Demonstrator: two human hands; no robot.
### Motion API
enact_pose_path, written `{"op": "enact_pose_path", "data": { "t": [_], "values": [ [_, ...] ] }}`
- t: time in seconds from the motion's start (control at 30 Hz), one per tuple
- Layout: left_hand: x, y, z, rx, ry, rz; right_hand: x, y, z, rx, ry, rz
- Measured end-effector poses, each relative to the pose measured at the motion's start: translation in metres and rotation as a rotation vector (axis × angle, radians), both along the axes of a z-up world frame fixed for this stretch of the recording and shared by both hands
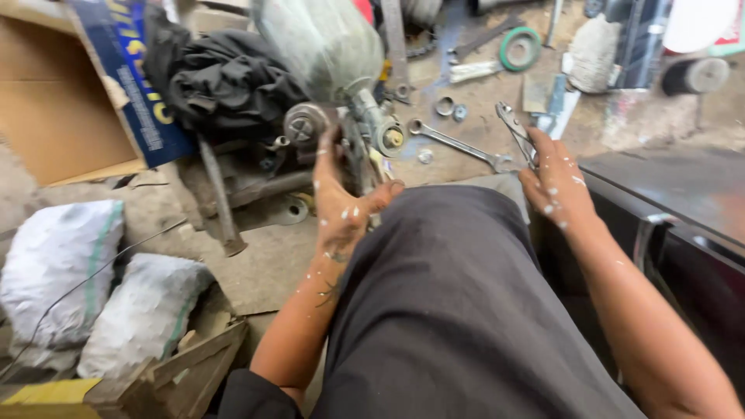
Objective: The person cleans a small metal nozzle with sandpaper, then assembles it into a paint sprayer. They use a wrench to tighten the nozzle and attach a cap to the front of the sprayer.
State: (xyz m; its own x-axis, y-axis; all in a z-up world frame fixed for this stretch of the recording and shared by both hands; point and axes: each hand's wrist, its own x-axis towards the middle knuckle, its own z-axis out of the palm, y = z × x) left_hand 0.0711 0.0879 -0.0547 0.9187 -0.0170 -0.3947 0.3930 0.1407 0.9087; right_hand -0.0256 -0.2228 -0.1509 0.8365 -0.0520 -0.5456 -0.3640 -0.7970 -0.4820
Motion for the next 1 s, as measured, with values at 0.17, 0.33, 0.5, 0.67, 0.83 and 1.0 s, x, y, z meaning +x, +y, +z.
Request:
{"op": "enact_pose_path", "data": {
  "t": [0.17,0.33,0.5,0.67,0.83,1.0],
  "values": [
    [-0.021,-0.003,-0.002,-0.315,-0.031,0.028,0.004,0.015,-0.08,-0.139,-0.157,-0.1],
    [-0.03,-0.004,0.022,-0.637,-0.111,-0.025,0.005,0.004,-0.114,-0.221,-0.346,-0.084],
    [-0.017,-0.01,0.04,-0.561,-0.14,-0.057,0.003,0.001,-0.125,-0.256,-0.386,-0.06],
    [-0.025,-0.017,0.034,-0.519,-0.126,-0.059,0.013,0.017,-0.08,-0.089,-0.472,-0.074],
    [-0.039,-0.018,0.028,-0.505,-0.038,-0.163,0.028,0.064,0.032,0.473,-0.451,-0.205],
    [-0.02,-0.037,0.048,-0.214,-0.149,-0.261,0.039,0.101,0.129,1.076,0.04,-0.108]
  ]
}}
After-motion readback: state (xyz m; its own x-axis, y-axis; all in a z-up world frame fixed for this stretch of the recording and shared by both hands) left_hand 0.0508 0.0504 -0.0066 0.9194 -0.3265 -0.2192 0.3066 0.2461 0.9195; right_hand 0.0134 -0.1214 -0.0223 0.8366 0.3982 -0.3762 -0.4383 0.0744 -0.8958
